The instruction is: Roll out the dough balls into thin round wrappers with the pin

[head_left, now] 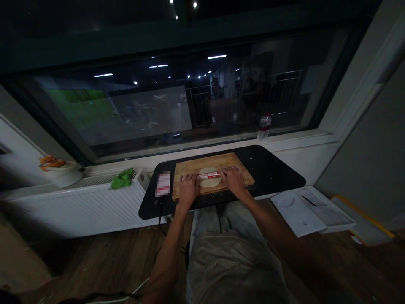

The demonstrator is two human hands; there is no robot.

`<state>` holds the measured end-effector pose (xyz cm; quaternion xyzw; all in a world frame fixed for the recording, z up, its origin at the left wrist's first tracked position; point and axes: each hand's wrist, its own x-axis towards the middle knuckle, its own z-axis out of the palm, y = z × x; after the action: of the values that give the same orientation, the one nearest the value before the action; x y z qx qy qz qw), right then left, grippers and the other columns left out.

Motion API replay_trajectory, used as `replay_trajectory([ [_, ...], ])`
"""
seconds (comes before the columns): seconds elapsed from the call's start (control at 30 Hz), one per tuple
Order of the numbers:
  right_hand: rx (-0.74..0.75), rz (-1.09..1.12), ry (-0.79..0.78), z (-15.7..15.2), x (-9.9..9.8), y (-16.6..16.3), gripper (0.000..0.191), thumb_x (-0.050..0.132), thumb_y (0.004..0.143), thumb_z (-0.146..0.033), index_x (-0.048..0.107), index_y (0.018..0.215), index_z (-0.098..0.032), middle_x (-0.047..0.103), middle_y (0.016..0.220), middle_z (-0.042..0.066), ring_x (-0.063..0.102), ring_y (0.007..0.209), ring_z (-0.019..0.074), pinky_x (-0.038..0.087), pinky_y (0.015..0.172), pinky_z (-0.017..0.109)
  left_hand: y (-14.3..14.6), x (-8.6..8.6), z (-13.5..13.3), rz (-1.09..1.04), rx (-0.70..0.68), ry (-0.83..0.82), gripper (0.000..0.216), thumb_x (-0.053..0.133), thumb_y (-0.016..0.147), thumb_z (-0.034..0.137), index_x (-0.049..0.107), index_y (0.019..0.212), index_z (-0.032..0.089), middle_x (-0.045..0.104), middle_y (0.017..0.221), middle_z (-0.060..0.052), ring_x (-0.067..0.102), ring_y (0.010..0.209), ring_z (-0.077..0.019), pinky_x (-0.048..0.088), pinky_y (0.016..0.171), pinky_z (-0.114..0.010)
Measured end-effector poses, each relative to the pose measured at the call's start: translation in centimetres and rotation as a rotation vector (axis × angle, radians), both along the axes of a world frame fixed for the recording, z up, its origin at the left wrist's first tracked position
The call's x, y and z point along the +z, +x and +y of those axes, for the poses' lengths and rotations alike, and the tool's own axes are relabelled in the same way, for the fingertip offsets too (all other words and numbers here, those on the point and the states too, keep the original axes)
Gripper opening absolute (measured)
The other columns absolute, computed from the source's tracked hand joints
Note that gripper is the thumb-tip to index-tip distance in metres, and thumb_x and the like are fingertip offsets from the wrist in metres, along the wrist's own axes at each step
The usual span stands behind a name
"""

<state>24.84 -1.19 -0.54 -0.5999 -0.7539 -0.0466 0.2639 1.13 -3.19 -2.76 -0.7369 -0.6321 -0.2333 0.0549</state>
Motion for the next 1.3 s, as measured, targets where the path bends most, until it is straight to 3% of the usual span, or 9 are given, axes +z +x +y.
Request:
replay_trajectory([
  [0.27, 0.033, 0.029, 0.075, -1.1, -0.9, 0.5, 0.038, 0.051, 0.118, -0.029, 0.087, 0.111, -0.022, 0.087, 0.118, 0.011, 0.074, 0.115, 0.0280, 0.039, 0.116, 0.042, -0.1, -0.2, -1.6, 0.028, -0.037, 0.024, 0.041, 0.052, 0.114, 0.025, 0.074, 0.149, 0.027, 0.077, 0.149, -0.011, 0.068, 0.137, -0.0317, 0.040, 0.127, -0.054],
  [0.7, 0.077, 0.083, 0.155, -2.5, -2.3, 1.0, 0.038, 0.049, 0.117, -0.028, 0.085, 0.105, -0.023, 0.087, 0.113, 0.010, 0.074, 0.113, 0.0280, 0.039, 0.120, 0.046, 0.5, -0.1, -2.9, -0.017, -0.044, 0.054, 0.040, 0.051, 0.116, 0.029, 0.076, 0.147, 0.028, 0.078, 0.148, -0.010, 0.066, 0.138, -0.0322, 0.038, 0.129, -0.058],
  [0.9, 0.078, 0.081, 0.183, -3.4, -2.8, 1.2, 0.033, 0.053, 0.115, -0.027, 0.086, 0.116, -0.023, 0.086, 0.123, 0.010, 0.073, 0.117, 0.0282, 0.041, 0.116, 0.045, 0.7, -0.3, -2.9, -0.043, -0.047, 0.075, 0.038, 0.051, 0.117, 0.033, 0.078, 0.143, 0.028, 0.080, 0.145, -0.010, 0.067, 0.138, -0.0325, 0.038, 0.129, -0.059],
  [1.3, 0.094, 0.171, 0.250, -5.3, -3.8, 1.1, 0.037, 0.050, 0.119, -0.031, 0.086, 0.121, -0.024, 0.087, 0.122, 0.010, 0.074, 0.118, 0.0266, 0.041, 0.117, 0.044, 1.0, -0.7, -3.4, -0.080, -0.066, 0.127, 0.036, 0.052, 0.117, 0.038, 0.081, 0.137, 0.030, 0.082, 0.140, -0.008, 0.067, 0.137, -0.0318, 0.032, 0.134, -0.063],
])
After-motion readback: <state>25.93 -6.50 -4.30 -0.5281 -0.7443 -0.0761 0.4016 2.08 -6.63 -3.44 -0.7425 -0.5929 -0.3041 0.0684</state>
